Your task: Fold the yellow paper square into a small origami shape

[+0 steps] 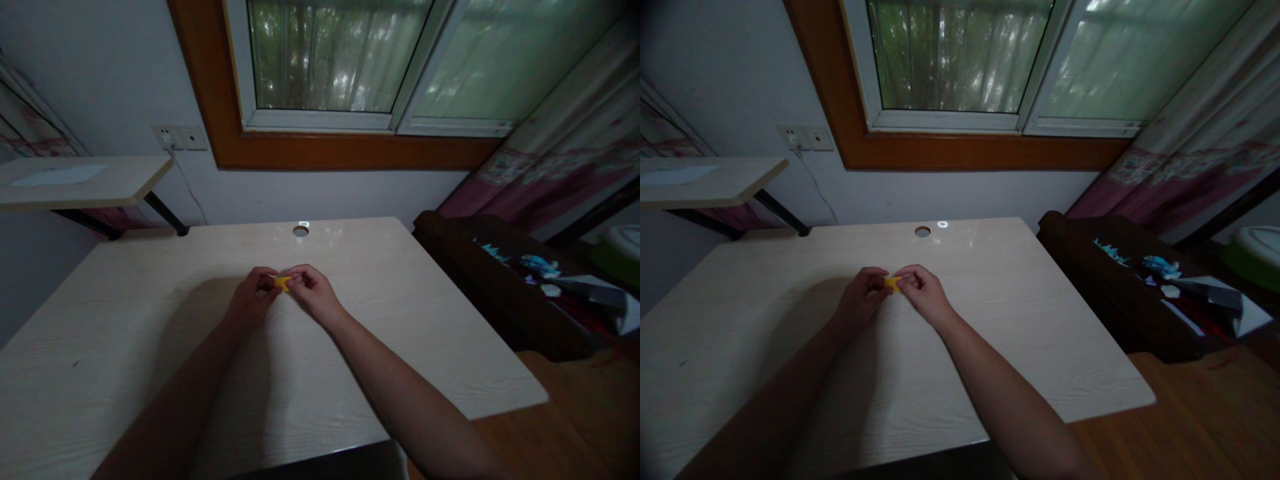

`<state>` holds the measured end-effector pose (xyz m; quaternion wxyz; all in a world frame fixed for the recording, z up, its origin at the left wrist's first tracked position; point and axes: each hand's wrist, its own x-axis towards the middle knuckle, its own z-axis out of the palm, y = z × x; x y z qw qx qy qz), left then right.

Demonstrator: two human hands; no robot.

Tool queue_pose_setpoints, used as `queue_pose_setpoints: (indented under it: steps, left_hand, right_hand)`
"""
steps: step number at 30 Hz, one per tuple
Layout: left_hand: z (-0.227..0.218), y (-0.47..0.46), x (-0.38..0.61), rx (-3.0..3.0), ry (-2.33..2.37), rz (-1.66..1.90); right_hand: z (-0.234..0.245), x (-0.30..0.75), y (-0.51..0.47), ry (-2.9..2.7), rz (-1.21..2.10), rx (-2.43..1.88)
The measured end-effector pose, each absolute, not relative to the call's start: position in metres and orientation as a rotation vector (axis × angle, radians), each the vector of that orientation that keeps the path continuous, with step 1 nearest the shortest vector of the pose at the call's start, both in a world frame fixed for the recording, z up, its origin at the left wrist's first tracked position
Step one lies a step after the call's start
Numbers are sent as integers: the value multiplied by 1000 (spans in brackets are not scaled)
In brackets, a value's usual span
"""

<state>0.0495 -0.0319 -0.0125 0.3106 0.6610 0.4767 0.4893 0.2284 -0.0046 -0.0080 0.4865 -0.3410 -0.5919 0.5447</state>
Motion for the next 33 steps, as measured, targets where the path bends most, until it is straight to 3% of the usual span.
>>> queue_pose_setpoints:
  steps: [14, 33]
  left_hand:
    - [-16, -31, 48, 2209, 1545, 1240]
    - [-8, -33, 51, 2741, 1307, 1072]
  right_hand:
    - [-12, 228, -2, -1380, 1406, -836]
    - [-25, 227, 8, -1185, 1650, -620]
